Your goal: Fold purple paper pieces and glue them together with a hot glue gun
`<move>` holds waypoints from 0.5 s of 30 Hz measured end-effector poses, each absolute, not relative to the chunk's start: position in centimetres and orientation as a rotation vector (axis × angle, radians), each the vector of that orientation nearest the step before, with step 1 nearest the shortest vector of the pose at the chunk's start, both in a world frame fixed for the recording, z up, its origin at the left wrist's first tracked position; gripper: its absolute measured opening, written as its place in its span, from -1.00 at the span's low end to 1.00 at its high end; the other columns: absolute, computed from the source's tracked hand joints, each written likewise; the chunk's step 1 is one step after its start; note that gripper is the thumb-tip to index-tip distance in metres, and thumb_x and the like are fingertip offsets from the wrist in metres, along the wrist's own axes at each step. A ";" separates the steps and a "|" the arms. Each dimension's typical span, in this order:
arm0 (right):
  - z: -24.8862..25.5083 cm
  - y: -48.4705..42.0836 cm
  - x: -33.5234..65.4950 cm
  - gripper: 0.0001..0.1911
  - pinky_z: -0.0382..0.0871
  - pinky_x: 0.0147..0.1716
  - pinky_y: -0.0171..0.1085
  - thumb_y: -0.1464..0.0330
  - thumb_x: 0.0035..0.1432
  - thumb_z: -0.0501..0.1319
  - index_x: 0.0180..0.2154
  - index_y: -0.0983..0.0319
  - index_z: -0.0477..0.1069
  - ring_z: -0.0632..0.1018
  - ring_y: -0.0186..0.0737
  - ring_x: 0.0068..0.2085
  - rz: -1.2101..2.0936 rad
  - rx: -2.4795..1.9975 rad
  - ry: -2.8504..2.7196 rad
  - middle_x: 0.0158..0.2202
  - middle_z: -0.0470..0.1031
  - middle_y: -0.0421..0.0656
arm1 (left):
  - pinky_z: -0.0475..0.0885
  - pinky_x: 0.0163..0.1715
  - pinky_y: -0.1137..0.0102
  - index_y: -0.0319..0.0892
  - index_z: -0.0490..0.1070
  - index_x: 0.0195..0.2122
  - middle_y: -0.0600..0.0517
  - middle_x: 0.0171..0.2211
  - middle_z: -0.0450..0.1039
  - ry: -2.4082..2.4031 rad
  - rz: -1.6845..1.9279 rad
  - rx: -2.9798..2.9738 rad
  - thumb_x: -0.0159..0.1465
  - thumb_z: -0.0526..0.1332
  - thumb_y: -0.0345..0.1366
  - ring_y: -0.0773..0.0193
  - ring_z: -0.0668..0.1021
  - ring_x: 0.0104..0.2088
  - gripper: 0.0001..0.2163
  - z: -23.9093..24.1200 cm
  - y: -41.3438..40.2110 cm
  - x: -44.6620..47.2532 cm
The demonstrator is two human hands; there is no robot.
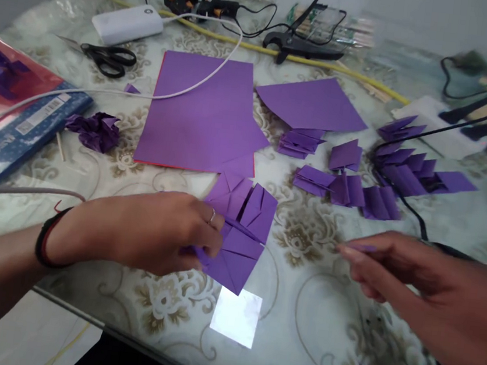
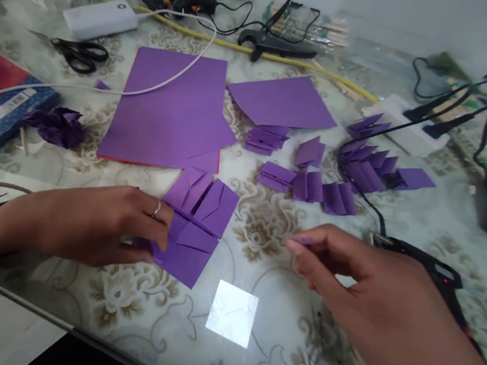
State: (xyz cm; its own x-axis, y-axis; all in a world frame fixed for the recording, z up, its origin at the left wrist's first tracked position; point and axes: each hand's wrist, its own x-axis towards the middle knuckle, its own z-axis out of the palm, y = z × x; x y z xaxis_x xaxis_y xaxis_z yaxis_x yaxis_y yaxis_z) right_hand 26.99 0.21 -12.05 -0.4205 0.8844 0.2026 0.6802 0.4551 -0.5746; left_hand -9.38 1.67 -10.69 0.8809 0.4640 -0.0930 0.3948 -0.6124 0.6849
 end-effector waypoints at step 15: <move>-11.1 -3.5 18.6 -0.68 0.66 0.05 -0.14 0.51 0.49 0.10 -0.04 0.15 0.62 0.70 -0.10 -0.03 0.665 -0.885 -2.545 -0.10 0.70 -0.11 | 0.34 -0.28 0.29 -0.15 0.44 -0.38 0.06 -0.37 0.50 0.664 0.030 2.277 0.42 0.20 -0.55 0.23 0.55 -0.32 -0.77 -11.3 0.5 -8.0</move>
